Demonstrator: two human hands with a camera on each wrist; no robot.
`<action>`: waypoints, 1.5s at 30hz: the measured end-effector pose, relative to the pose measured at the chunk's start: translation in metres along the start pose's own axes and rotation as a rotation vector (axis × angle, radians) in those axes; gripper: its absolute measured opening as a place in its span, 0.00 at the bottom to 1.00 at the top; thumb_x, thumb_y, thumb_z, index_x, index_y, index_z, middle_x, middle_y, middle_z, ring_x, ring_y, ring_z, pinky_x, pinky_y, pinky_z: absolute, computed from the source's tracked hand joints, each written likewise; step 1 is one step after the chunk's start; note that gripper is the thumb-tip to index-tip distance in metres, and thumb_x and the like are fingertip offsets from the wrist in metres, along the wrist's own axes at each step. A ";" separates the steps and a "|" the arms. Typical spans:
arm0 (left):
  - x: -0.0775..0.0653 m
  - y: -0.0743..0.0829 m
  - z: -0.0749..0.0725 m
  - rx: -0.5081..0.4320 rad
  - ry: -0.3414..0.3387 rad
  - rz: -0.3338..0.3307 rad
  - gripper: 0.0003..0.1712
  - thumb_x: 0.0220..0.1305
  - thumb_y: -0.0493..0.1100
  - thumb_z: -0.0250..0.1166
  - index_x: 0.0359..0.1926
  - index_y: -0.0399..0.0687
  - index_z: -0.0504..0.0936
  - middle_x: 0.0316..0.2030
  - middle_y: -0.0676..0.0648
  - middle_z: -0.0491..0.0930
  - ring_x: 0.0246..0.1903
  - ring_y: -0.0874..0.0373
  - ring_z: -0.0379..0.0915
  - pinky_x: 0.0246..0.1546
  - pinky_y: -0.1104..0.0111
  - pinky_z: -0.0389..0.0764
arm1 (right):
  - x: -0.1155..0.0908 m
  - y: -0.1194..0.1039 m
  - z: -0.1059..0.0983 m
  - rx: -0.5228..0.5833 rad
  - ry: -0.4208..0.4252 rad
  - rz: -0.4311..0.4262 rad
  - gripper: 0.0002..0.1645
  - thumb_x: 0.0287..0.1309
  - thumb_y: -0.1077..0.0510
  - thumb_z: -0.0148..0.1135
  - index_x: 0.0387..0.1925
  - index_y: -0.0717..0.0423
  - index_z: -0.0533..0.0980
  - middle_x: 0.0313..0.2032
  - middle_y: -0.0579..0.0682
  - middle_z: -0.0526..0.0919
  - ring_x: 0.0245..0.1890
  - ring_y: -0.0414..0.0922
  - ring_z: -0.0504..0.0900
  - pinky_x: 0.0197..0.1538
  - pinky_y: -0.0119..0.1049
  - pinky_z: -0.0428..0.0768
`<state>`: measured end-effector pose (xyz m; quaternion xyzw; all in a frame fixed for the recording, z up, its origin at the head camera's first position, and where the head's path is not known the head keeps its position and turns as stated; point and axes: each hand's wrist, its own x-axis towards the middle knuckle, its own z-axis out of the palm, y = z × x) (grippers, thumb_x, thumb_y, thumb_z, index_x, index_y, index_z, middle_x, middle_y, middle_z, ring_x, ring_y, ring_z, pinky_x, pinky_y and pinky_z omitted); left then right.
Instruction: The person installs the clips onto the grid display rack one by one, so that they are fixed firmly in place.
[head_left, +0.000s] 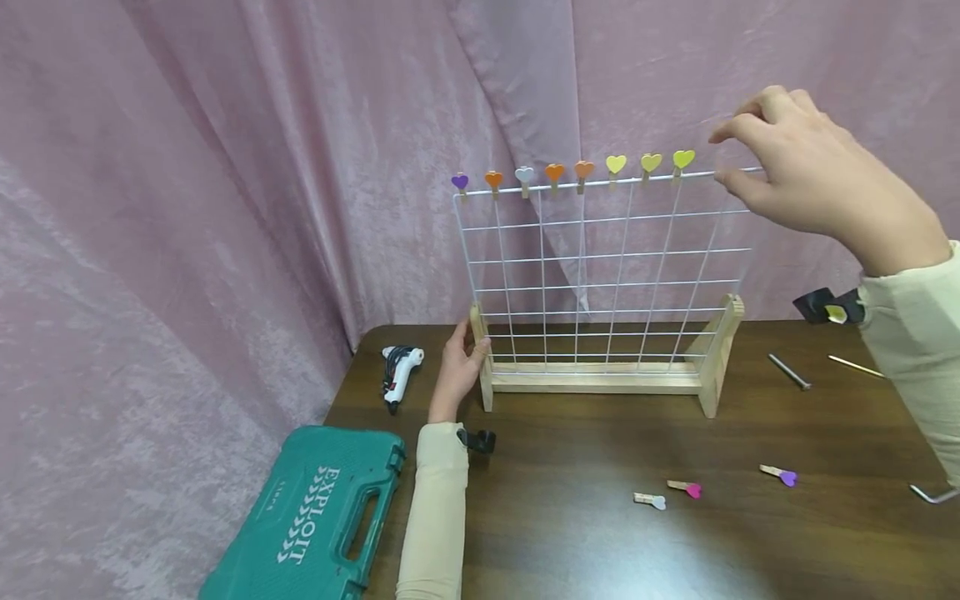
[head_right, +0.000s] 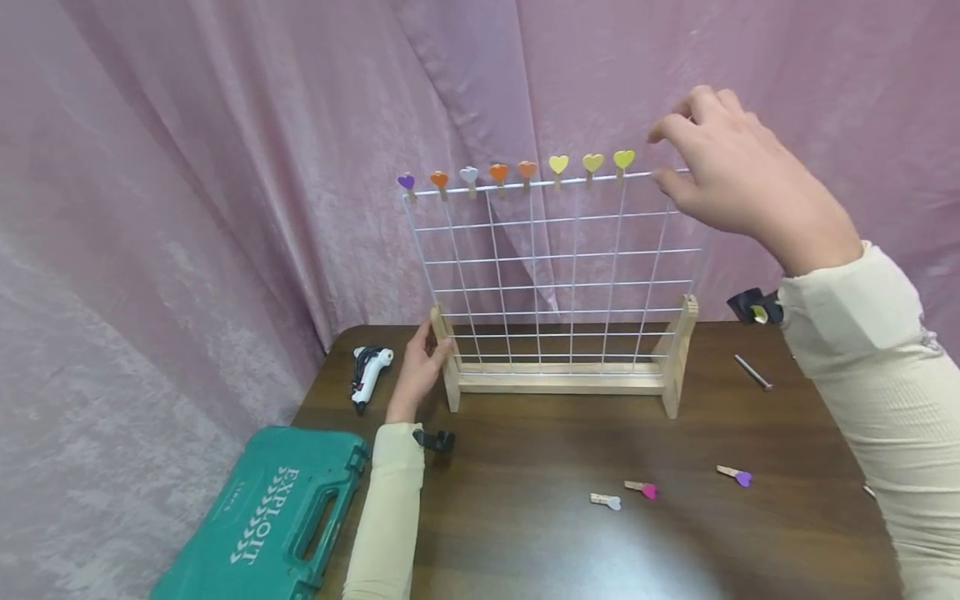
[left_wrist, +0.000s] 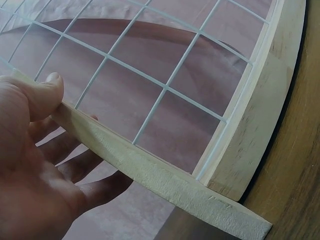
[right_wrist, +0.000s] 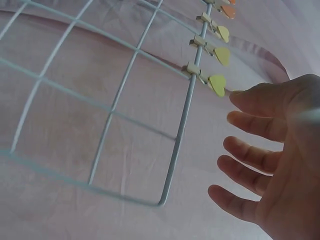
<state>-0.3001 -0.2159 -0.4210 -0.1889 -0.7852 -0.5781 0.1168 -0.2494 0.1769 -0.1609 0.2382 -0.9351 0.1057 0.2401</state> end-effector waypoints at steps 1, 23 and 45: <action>0.000 0.000 0.000 0.003 -0.001 0.000 0.26 0.65 0.33 0.55 0.62 0.29 0.62 0.53 0.32 0.71 0.54 0.42 0.68 0.53 0.57 0.73 | -0.004 0.001 0.000 0.004 0.013 0.009 0.21 0.56 0.62 0.56 0.53 0.62 0.70 0.52 0.65 0.64 0.53 0.64 0.59 0.42 0.62 0.62; -0.002 -0.001 -0.003 0.019 -0.009 -0.010 0.30 0.67 0.38 0.55 0.65 0.30 0.58 0.57 0.30 0.67 0.57 0.41 0.66 0.56 0.57 0.70 | -0.124 0.029 0.064 0.067 0.181 0.050 0.21 0.53 0.62 0.61 0.50 0.62 0.72 0.49 0.63 0.69 0.47 0.61 0.67 0.32 0.59 0.67; 0.003 -0.010 0.001 0.017 0.005 -0.002 0.28 0.67 0.38 0.54 0.65 0.36 0.59 0.57 0.36 0.69 0.56 0.46 0.67 0.56 0.62 0.71 | -0.254 0.060 0.151 0.165 -0.084 0.166 0.20 0.55 0.60 0.63 0.48 0.64 0.71 0.47 0.63 0.70 0.43 0.62 0.67 0.31 0.59 0.70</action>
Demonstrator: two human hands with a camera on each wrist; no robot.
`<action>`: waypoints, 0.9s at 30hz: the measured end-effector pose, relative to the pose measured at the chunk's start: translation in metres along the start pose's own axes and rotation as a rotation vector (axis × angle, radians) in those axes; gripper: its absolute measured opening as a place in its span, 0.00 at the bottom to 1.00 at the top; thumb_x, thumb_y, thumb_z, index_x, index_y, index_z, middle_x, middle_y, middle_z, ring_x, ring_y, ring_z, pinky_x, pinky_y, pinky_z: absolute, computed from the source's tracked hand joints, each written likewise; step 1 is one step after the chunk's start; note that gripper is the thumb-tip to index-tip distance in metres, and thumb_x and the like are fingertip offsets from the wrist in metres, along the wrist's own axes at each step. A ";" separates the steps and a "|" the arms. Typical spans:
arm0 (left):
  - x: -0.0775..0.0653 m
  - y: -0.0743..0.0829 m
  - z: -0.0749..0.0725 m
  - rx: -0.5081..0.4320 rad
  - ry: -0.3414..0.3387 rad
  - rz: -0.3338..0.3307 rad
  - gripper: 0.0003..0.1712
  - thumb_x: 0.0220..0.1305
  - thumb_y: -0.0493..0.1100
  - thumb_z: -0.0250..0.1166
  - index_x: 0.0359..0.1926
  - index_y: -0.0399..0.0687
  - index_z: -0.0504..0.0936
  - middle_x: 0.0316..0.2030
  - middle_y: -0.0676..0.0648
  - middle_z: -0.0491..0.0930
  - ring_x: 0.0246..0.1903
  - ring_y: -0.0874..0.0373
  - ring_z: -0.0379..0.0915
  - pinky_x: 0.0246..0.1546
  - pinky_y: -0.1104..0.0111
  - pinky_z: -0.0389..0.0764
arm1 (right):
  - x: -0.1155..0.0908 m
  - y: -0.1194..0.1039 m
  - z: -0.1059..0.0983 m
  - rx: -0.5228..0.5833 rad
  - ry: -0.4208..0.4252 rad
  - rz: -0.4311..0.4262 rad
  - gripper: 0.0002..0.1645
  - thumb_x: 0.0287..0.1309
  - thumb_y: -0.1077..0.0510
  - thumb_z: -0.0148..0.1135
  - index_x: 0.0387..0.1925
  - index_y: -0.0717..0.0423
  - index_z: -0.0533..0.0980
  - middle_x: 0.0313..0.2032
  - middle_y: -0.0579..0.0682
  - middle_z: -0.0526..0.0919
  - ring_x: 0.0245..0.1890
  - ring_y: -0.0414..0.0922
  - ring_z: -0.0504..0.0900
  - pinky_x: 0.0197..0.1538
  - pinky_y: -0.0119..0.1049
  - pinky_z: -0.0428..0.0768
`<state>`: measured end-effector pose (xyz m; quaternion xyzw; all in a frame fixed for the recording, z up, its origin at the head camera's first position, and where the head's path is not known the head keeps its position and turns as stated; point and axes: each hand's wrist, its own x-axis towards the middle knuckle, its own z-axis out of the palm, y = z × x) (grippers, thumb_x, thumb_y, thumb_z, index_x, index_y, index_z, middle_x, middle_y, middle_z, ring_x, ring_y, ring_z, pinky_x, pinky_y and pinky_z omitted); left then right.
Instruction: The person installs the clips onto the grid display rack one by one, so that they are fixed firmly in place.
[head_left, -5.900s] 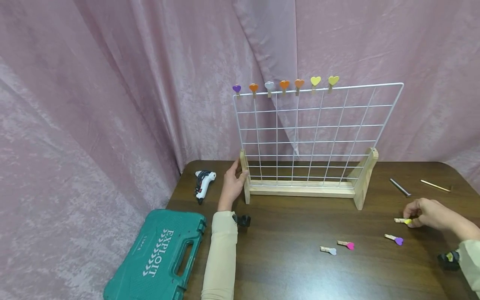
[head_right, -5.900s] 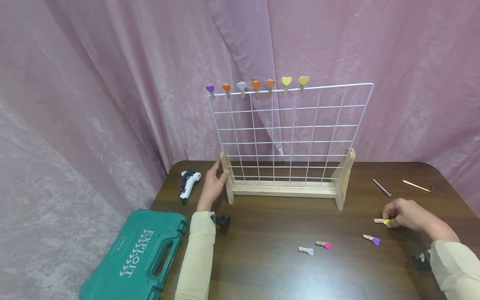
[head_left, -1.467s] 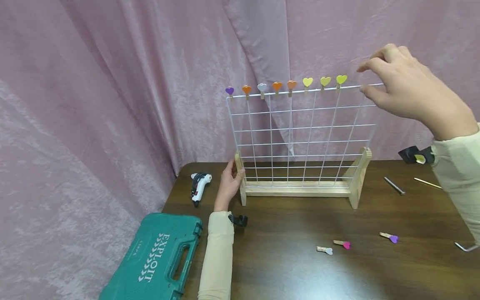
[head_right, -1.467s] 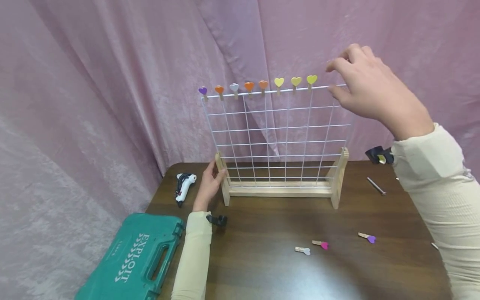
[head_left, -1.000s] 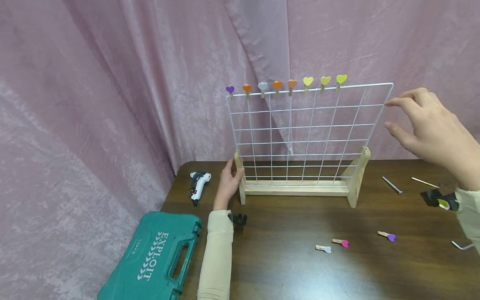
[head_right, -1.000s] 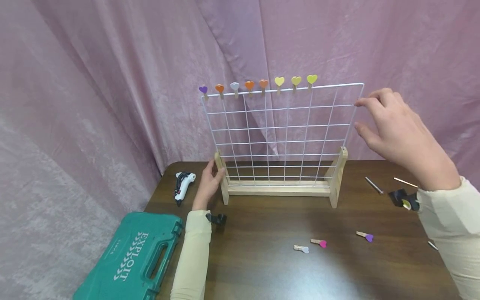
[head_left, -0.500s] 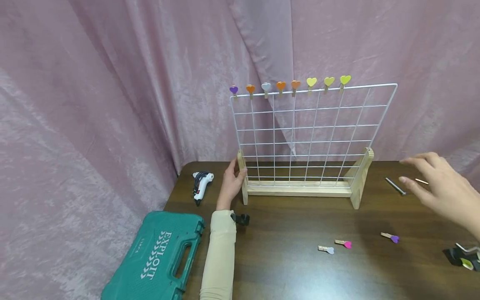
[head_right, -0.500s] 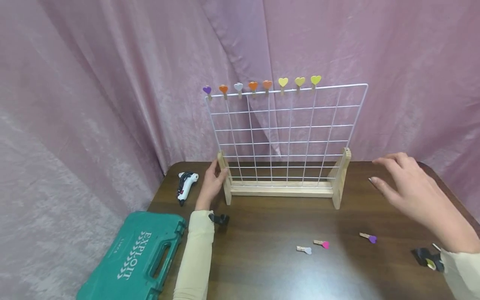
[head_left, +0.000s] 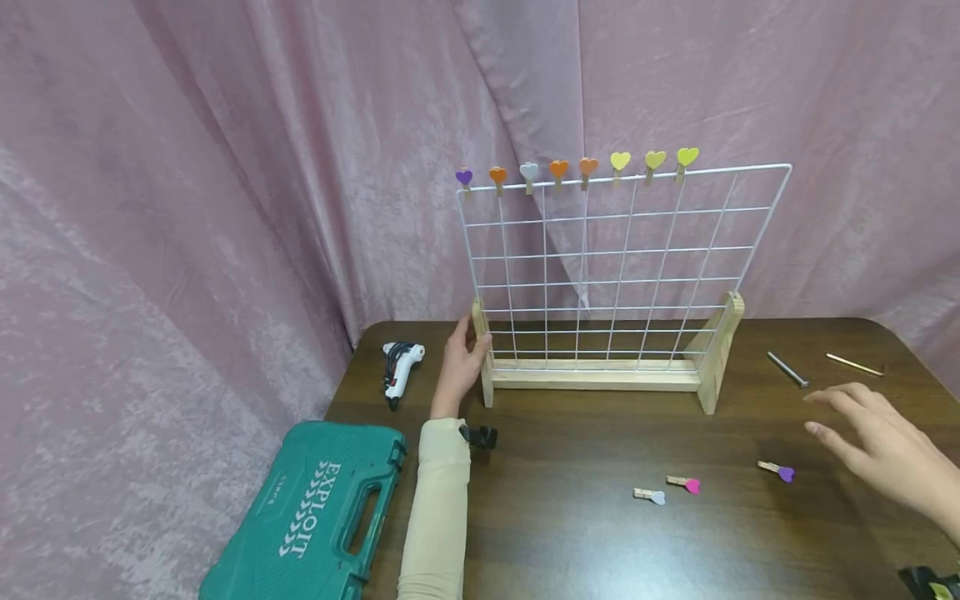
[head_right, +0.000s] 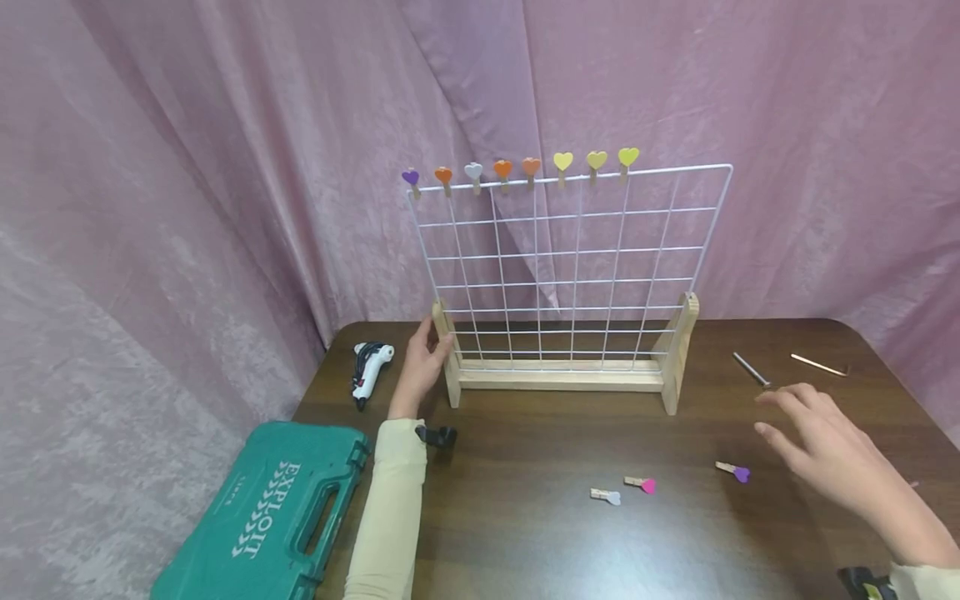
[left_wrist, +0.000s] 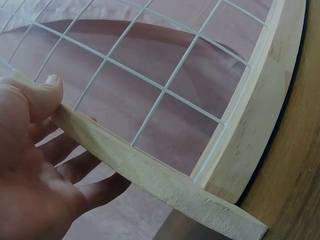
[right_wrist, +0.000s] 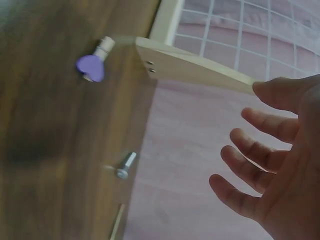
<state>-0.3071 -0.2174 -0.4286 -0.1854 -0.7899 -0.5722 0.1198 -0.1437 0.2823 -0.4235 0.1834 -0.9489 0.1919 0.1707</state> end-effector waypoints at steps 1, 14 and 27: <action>0.001 0.000 -0.001 0.002 0.002 0.005 0.28 0.67 0.37 0.54 0.65 0.35 0.60 0.57 0.36 0.69 0.56 0.46 0.67 0.55 0.62 0.71 | -0.001 0.000 0.004 0.004 -0.017 0.005 0.20 0.54 0.59 0.64 0.47 0.64 0.71 0.47 0.62 0.70 0.43 0.62 0.67 0.32 0.59 0.69; -0.004 0.015 -0.002 0.002 -0.016 -0.008 0.28 0.67 0.37 0.54 0.64 0.31 0.59 0.55 0.30 0.68 0.55 0.42 0.67 0.54 0.59 0.72 | -0.006 0.011 0.038 -0.068 -0.233 -0.007 0.16 0.34 0.53 0.76 0.29 0.52 0.80 0.34 0.46 0.75 0.36 0.53 0.73 0.27 0.46 0.75; -0.005 0.016 -0.001 -0.003 -0.010 -0.007 0.27 0.67 0.34 0.54 0.64 0.31 0.59 0.55 0.29 0.68 0.55 0.41 0.67 0.54 0.57 0.72 | -0.009 0.011 0.045 -0.082 -0.303 0.020 0.11 0.35 0.55 0.74 0.20 0.41 0.77 0.34 0.44 0.75 0.36 0.52 0.73 0.28 0.47 0.76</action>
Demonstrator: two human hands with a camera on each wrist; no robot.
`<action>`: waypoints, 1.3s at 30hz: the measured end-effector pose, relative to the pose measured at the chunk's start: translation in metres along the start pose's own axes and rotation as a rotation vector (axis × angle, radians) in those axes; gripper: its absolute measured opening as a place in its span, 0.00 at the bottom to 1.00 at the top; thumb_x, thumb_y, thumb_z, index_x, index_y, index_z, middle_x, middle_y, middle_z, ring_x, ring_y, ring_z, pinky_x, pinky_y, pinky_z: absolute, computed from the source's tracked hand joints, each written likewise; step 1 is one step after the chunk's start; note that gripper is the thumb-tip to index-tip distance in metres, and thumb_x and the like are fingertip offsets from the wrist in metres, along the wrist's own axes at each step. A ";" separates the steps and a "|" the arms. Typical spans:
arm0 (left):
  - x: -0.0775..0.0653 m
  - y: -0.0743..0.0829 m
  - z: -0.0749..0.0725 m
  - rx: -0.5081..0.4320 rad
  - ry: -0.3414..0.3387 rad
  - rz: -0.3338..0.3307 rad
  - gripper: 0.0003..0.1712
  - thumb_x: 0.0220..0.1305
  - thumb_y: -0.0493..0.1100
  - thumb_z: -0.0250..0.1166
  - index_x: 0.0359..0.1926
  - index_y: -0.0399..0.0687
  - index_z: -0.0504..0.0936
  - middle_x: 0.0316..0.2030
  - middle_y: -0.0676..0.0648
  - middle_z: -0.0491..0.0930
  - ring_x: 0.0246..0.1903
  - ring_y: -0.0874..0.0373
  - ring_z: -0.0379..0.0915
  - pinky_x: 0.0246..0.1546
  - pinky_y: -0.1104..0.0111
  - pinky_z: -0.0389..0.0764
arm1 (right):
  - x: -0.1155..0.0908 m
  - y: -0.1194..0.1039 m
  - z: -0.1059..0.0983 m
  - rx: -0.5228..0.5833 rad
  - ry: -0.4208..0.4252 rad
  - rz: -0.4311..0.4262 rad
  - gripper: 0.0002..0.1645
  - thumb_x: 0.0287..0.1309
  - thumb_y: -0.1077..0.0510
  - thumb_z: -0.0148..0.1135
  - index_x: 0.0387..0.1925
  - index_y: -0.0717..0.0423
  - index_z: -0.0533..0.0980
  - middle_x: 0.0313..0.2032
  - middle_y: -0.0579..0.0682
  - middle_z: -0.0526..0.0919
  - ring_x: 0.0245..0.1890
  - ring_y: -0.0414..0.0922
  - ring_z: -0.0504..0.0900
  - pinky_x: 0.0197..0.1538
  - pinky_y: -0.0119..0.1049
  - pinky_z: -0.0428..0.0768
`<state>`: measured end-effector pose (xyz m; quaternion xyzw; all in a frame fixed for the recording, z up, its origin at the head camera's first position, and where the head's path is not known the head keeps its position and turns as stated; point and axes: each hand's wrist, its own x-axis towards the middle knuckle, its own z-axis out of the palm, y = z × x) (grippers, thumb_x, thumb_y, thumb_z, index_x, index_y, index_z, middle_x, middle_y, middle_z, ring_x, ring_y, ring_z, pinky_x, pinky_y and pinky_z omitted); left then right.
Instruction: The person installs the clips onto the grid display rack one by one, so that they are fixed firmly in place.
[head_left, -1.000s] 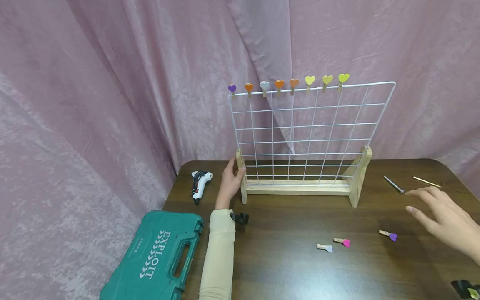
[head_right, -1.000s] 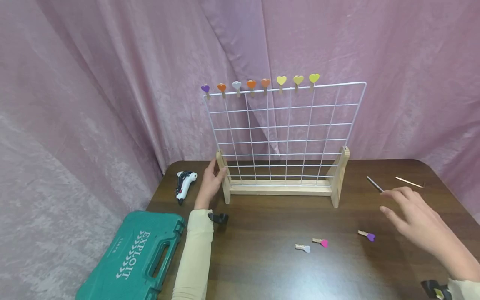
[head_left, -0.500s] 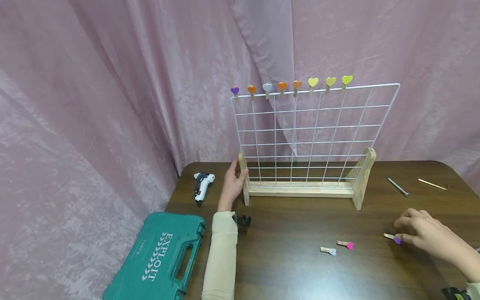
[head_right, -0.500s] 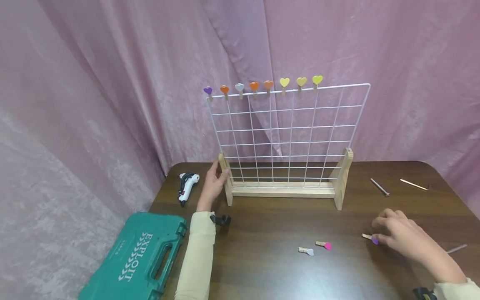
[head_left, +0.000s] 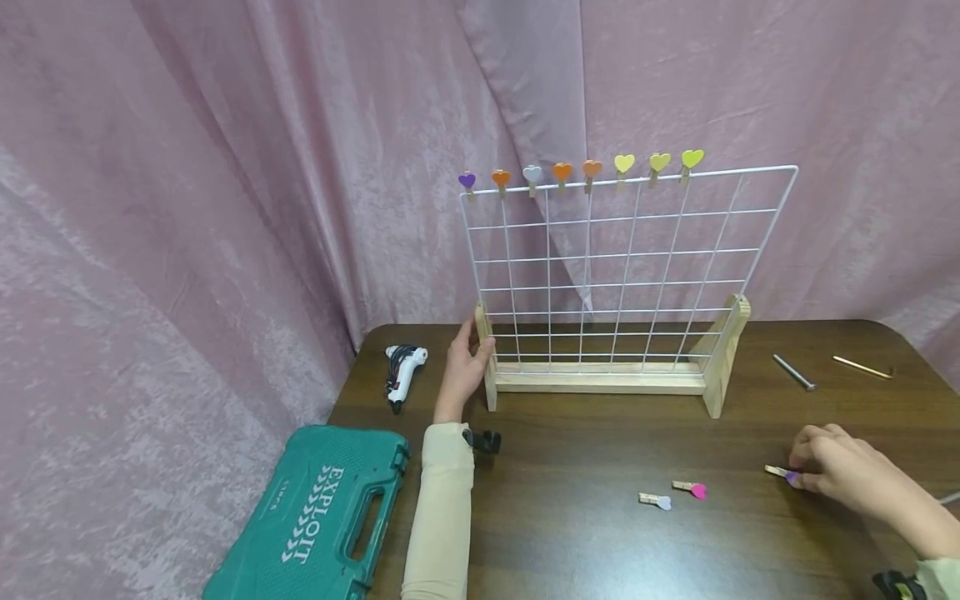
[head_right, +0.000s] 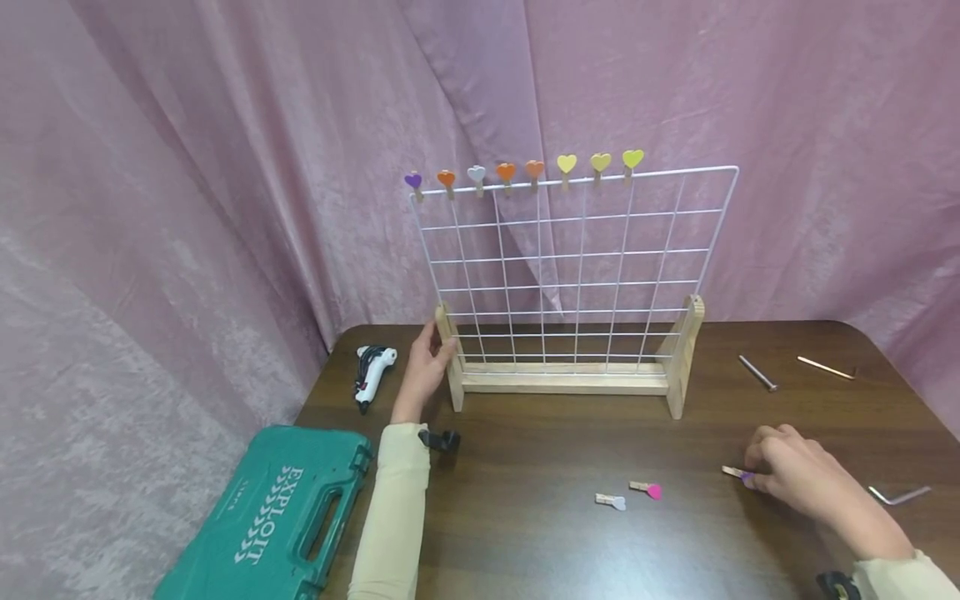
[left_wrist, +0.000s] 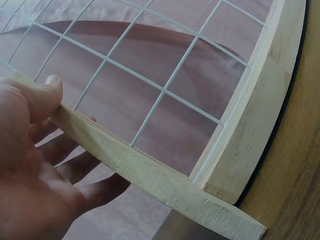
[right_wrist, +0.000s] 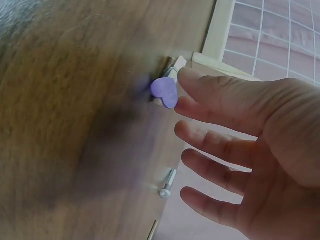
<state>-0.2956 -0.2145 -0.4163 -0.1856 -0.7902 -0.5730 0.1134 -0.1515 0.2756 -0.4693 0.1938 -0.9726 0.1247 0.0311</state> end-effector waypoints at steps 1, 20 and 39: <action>0.000 0.000 0.000 -0.002 0.001 0.002 0.27 0.67 0.34 0.54 0.64 0.31 0.59 0.55 0.30 0.68 0.55 0.41 0.67 0.54 0.57 0.72 | 0.000 0.000 0.001 -0.004 0.000 0.003 0.12 0.35 0.55 0.75 0.19 0.40 0.76 0.34 0.43 0.75 0.36 0.51 0.73 0.28 0.45 0.75; 0.002 0.000 0.000 0.010 0.015 0.008 0.27 0.66 0.34 0.54 0.63 0.29 0.60 0.55 0.28 0.68 0.56 0.40 0.66 0.54 0.57 0.72 | -0.002 -0.003 0.005 0.009 -0.024 0.020 0.16 0.33 0.57 0.75 0.18 0.42 0.72 0.29 0.37 0.71 0.31 0.44 0.70 0.25 0.37 0.70; 0.000 -0.001 -0.001 0.034 0.002 -0.023 0.28 0.67 0.36 0.54 0.65 0.32 0.59 0.56 0.31 0.68 0.56 0.42 0.66 0.55 0.58 0.71 | 0.016 -0.018 -0.051 0.293 0.302 -0.136 0.19 0.40 0.65 0.73 0.29 0.38 0.76 0.36 0.35 0.77 0.38 0.28 0.71 0.36 0.17 0.67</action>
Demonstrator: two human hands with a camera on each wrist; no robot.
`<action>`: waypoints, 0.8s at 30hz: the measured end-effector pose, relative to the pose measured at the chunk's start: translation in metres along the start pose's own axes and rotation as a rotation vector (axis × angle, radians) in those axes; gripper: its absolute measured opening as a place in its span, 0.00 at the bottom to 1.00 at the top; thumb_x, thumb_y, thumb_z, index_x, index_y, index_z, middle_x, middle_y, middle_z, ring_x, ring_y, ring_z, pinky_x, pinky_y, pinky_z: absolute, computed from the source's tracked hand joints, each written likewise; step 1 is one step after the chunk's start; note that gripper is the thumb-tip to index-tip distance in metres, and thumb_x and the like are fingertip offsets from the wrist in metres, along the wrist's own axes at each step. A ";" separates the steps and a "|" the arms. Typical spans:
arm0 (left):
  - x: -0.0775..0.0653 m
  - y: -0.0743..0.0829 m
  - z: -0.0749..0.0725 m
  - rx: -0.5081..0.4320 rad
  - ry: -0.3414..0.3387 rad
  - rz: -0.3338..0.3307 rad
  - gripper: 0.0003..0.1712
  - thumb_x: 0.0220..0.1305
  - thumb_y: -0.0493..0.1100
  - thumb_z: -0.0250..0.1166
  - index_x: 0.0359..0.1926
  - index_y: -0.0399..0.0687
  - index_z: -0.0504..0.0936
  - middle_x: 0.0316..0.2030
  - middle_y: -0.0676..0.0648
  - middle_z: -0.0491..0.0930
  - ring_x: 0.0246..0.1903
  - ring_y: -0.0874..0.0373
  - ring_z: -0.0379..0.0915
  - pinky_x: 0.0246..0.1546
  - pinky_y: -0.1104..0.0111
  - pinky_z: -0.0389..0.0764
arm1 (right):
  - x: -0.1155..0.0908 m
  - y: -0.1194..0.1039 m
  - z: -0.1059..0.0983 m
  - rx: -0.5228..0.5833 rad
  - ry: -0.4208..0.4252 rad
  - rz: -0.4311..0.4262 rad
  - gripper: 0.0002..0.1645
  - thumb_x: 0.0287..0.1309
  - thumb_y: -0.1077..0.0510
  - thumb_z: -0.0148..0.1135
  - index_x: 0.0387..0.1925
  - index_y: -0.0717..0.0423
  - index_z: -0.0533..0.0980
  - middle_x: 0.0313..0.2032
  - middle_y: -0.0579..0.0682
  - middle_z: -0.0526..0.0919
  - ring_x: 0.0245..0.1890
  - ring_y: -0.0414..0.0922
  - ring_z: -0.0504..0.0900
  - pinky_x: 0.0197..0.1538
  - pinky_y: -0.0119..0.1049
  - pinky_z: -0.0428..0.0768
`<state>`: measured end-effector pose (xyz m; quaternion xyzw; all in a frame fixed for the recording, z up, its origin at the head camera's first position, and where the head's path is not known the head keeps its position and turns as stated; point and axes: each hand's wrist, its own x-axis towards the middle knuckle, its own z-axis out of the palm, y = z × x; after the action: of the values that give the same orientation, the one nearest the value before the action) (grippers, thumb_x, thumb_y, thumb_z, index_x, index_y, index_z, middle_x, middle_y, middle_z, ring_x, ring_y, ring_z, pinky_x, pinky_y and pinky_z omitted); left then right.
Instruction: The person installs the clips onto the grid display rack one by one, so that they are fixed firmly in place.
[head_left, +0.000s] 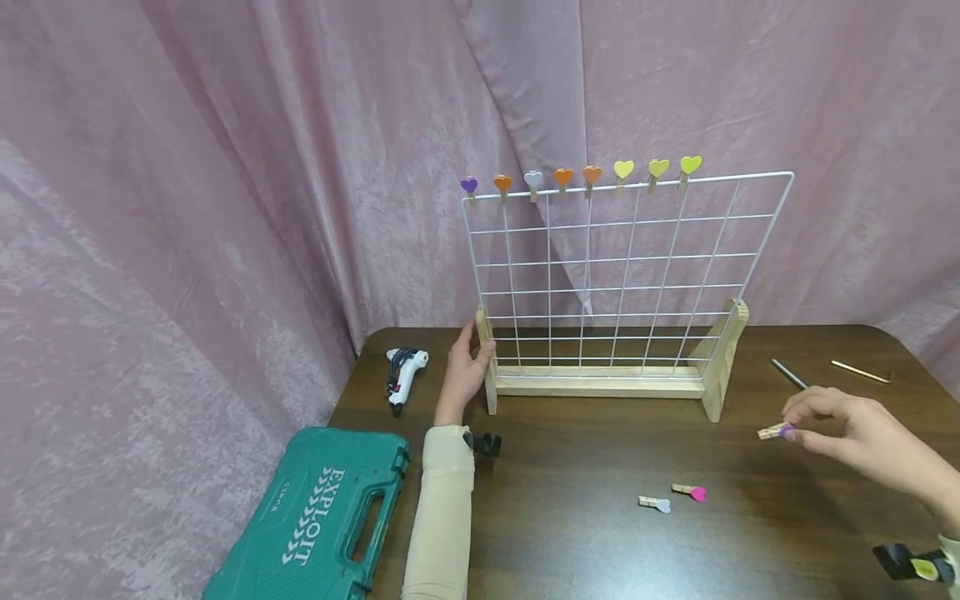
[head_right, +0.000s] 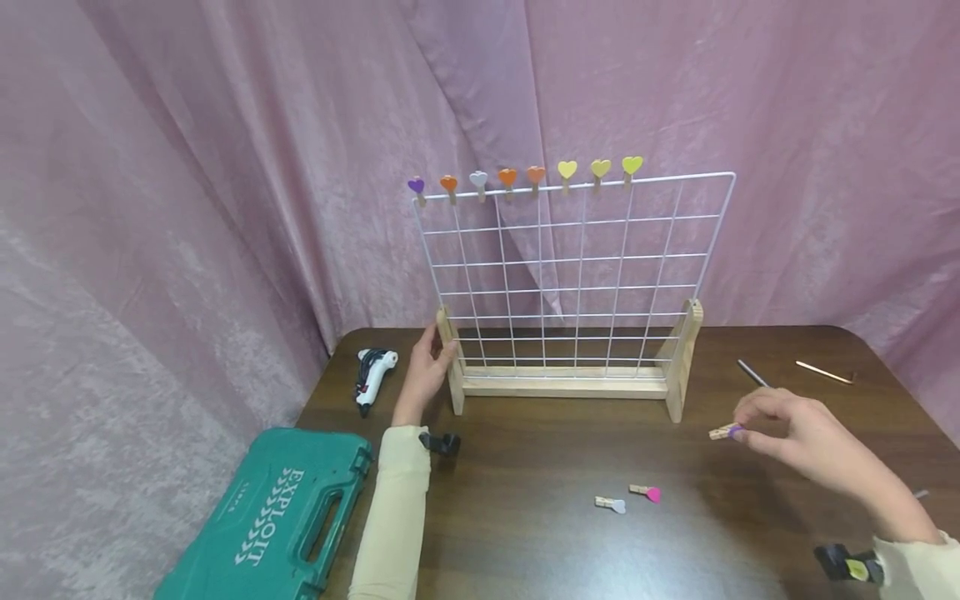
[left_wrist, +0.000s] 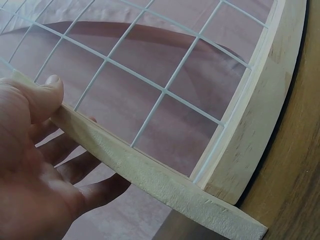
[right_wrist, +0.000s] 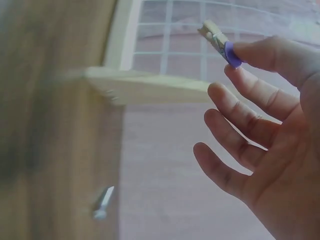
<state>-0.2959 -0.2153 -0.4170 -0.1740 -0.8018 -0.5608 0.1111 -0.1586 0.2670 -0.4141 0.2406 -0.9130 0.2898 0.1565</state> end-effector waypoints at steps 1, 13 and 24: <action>0.000 0.000 0.000 -0.003 0.000 0.000 0.28 0.67 0.36 0.53 0.65 0.32 0.59 0.56 0.32 0.68 0.56 0.43 0.66 0.55 0.58 0.72 | 0.005 -0.003 -0.003 0.020 0.008 -0.008 0.19 0.41 0.67 0.72 0.30 0.40 0.76 0.36 0.36 0.78 0.38 0.29 0.72 0.37 0.17 0.67; -0.003 -0.004 0.001 -0.032 0.000 0.056 0.28 0.67 0.35 0.53 0.65 0.31 0.58 0.57 0.29 0.67 0.57 0.41 0.65 0.54 0.57 0.72 | 0.066 -0.039 -0.053 0.040 0.108 -0.121 0.21 0.42 0.74 0.68 0.35 0.48 0.79 0.38 0.42 0.78 0.38 0.31 0.73 0.39 0.16 0.67; -0.001 -0.004 0.005 -0.032 0.020 0.091 0.26 0.67 0.33 0.53 0.64 0.29 0.60 0.55 0.31 0.70 0.53 0.39 0.69 0.51 0.55 0.74 | 0.117 -0.071 -0.101 -0.111 0.243 -0.235 0.13 0.47 0.73 0.64 0.35 0.58 0.79 0.42 0.35 0.74 0.41 0.25 0.69 0.43 0.15 0.63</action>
<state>-0.2970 -0.2124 -0.4227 -0.2063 -0.7828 -0.5698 0.1416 -0.2040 0.2367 -0.2527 0.2998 -0.8676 0.2456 0.3116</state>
